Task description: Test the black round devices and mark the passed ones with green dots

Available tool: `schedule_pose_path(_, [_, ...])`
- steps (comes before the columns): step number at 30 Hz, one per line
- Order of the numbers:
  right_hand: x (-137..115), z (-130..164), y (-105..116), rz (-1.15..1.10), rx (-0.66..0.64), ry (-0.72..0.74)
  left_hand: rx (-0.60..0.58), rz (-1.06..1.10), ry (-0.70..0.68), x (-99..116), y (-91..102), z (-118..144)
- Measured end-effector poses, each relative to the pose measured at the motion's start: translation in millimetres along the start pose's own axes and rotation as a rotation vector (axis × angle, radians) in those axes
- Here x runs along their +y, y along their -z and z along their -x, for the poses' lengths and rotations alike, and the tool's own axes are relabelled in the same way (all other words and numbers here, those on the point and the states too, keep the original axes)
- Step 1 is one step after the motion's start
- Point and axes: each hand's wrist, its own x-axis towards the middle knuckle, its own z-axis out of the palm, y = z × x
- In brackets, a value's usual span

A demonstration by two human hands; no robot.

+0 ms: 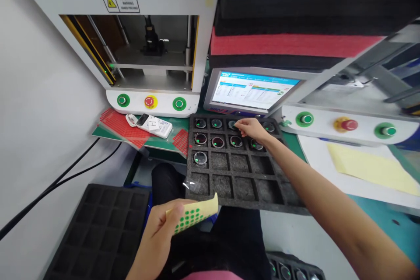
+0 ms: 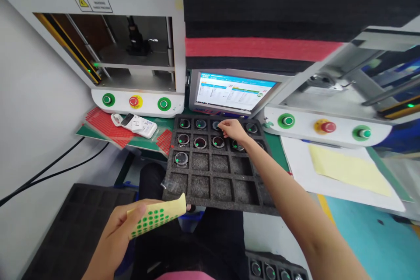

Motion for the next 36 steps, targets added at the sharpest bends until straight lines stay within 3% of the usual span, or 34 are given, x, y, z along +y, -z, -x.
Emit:
schedule_pose_path(8, [0,-4,-7,0.145,0.02,-0.047,-0.024,-0.012,0.009,3,-6.8,-5])
schedule_pose_path(13, [-9,-6,-7,0.202,0.104,-0.121,0.05,-0.024,0.01,10,-18.5,-3])
schedule_pose_path(16, [-26,7,-9,0.192,0.155,-0.115,0.113,-0.073,-0.033,15,-24.3,1])
schedule_pose_path(19, [-51,55,-21,0.15,0.213,0.039,0.141,-0.118,-0.077,18,-24.9,6])
schedule_pose_path(22, [-74,134,-32,0.03,0.133,0.28,0.127,-0.13,-0.101,18,-22.9,12])
schedule_pose_path(23, [-80,162,-34,-0.024,0.076,0.401,0.144,-0.138,-0.105,18,-22.4,14])
schedule_pose_path(24, [-85,187,-34,-0.132,0.023,0.671,0.152,-0.146,-0.107,17,-22.2,15])
schedule_pose_path(25, [-89,208,-34,-0.141,-0.045,0.819,0.146,-0.153,-0.11,17,-22.2,17])
schedule_pose_path(27, [-93,237,-34,-0.111,-0.059,0.996,0.116,-0.15,-0.127,17,-22.6,19])
schedule_pose_path(30, [-92,248,-39,-0.018,-0.011,1.064,0.036,-0.145,-0.177,15,-23.2,22])
schedule_pose_path(36, [-81,240,-49,0.059,0.019,1.153,-0.007,-0.192,-0.243,16,-23.3,27])
